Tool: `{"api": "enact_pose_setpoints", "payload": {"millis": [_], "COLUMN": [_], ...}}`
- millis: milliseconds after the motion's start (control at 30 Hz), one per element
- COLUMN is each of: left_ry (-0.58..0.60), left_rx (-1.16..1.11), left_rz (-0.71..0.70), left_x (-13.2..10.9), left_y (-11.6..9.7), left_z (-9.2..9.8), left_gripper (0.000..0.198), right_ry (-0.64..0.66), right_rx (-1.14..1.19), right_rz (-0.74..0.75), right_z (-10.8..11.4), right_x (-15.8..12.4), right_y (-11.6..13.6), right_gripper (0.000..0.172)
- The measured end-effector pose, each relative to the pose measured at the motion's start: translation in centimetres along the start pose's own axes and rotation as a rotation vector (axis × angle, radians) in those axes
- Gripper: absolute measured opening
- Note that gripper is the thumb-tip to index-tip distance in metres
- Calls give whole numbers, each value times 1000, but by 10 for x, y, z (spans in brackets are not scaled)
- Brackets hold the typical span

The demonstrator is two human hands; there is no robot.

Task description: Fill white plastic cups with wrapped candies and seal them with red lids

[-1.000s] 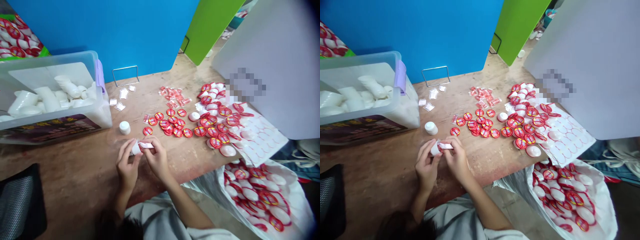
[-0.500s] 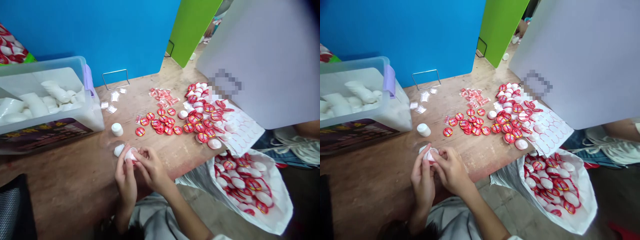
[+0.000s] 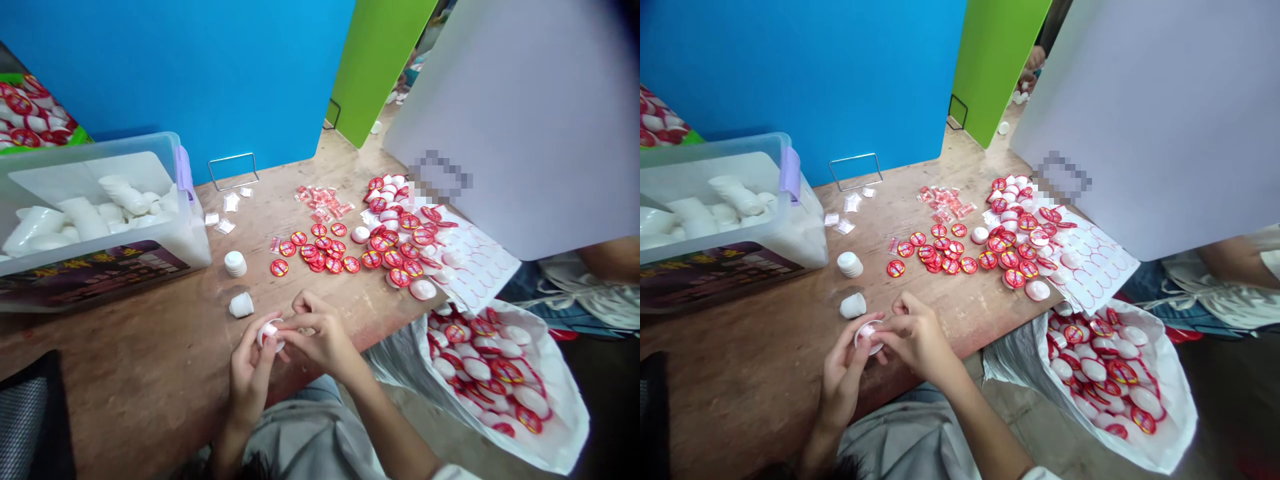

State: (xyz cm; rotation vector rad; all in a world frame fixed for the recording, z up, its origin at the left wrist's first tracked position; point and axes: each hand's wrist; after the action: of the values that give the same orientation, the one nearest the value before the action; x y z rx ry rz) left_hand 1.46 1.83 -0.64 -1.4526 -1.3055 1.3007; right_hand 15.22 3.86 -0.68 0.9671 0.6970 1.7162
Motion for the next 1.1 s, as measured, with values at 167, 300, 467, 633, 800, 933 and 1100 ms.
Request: {"api": "enact_pose_setpoints", "payload": {"millis": [167, 300, 467, 633, 800, 933, 1100], "left_ry": [-120, -208, -279, -263, -241, -270, -155], "left_rx": [-5, -102, -146, -210, -104, 19, -320], "left_rz": [-91, -31, 14, 54, -12, -90, 72], "left_x": [9, 17, 18, 20, 23, 20, 7], "left_y": [4, 2, -7, -2, 17, 23, 9], "left_z": [11, 24, 32, 33, 22, 4, -11], "left_gripper": [23, 19, 25, 29, 33, 33, 53], "right_ry": [-123, -45, 47, 52, 1, 2, -46], "right_rx": [76, -307, -662, -391, 36, -20, -35], "right_rz": [-69, -92, -164, -139, 13, 33, -1], "right_z": [-13, -24, -39, -31, -32, -48, -50], "right_x": [12, 43, 75, 60, 13, -15, -23], "right_y": [-10, -48, -82, -59, -7, 9, 1], "right_gripper": [16, 39, 50, 33, 44, 54, 57]}}
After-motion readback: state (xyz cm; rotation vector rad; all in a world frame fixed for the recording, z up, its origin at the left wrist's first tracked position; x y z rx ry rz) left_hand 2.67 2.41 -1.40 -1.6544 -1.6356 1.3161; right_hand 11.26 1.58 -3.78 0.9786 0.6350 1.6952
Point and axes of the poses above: each hand's wrist, its own x-axis towards the middle knuckle, its own z-axis out of the back of the hand, y = z × x, and after that the axes turned 10 degrees about -x, right-handed
